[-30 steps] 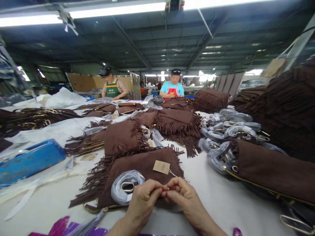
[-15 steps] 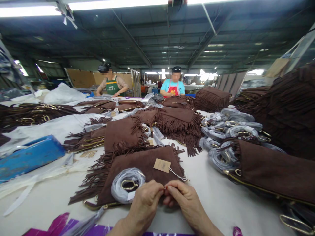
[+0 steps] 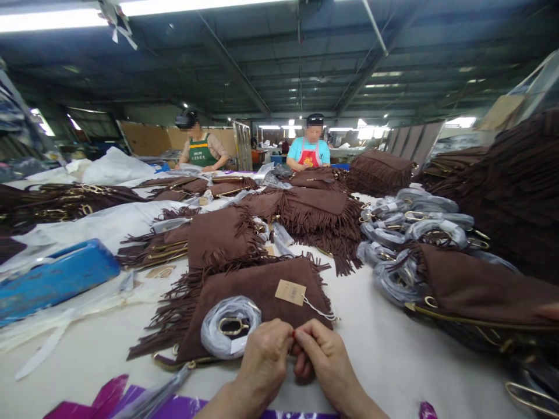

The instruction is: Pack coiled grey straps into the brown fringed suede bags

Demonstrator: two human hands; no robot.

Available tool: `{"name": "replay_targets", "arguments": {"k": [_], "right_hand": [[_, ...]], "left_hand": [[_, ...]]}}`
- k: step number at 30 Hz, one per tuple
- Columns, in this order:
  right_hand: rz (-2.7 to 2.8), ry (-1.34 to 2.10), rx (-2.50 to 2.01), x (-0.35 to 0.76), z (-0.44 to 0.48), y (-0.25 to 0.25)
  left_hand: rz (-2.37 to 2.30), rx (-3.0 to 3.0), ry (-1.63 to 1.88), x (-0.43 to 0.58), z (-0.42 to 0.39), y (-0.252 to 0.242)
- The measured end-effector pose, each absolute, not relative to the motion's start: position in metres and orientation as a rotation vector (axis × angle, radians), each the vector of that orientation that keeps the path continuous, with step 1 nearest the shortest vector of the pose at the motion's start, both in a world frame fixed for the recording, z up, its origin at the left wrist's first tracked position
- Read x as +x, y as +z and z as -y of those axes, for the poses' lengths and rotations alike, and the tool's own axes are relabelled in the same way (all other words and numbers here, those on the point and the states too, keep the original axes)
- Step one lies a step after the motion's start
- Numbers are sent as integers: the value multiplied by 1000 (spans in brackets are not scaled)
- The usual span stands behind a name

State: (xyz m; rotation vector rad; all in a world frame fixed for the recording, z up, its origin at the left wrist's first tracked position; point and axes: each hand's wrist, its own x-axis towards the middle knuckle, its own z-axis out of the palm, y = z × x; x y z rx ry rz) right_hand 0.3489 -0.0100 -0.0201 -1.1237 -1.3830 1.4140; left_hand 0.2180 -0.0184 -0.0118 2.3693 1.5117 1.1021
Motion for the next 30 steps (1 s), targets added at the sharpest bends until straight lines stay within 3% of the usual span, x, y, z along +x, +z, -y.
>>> {"name": "replay_targets", "arguments": {"k": [7,18,26,30], "right_hand": [[1423,1366,-1135,350,10,-28],[1410,1388,-1215,349,11,-26],[1541,1339,-1229,347,12,-25],[1623,1301,-1199,349,11,-30]], "left_hand": [[-1480,2294,870,212,21,-9],[-1585,2388,1052,221,15,-26],[-1651,2035,758,221,11,-8],[-1562,2132,585,216,15,11]]}}
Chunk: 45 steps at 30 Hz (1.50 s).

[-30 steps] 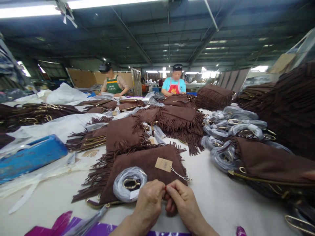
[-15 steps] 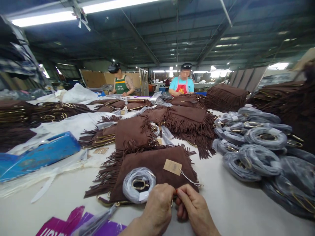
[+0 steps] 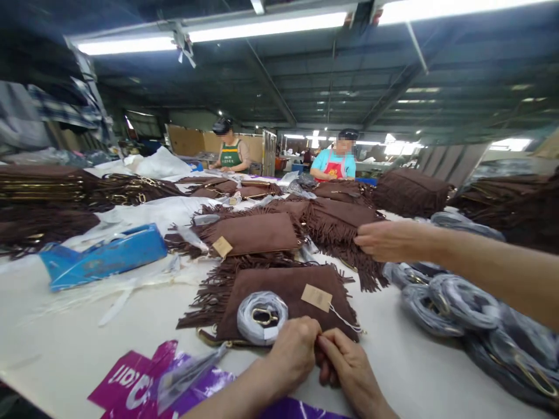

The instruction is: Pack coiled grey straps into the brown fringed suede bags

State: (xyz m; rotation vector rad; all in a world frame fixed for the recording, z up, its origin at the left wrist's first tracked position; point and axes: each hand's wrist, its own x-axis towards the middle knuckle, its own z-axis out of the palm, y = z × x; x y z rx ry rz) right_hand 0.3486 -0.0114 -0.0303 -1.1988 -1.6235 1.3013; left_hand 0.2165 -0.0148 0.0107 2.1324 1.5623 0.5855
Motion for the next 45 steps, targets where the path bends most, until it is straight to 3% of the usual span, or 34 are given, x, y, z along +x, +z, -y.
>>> {"name": "replay_targets", "arguments": {"k": [4,9,12,17,21,25,30,35,45], "right_hand": [[1729,1155,-1208,356,12,-30],[2147,332,-900,348,23,-5],[2418,57,-826,319,30,9],[2451,109,-1039,276,28,9],[2397,228,-748,296,26,7],[2327,134,-471,341,31,-10],[2311,-111,-486,379,28,-47],[2433,-201,-371,384,35,-48],[2442,-253,-576,356,22,-13]], "left_hand": [[-1383,2335,699,183,32,31],[-1637,2484,596,116,47,28],[-1610,2602,673,98,42,8],[-1442,2648,966,101,43,-7],[-1420,2651,1008,91,54,-4],[-1493,2788,779,90,52,-6],[-1592,2836,389,123,35,2],[-1600,2844,197,137,19,12],[-1727,2967,692,126,6,44]]}}
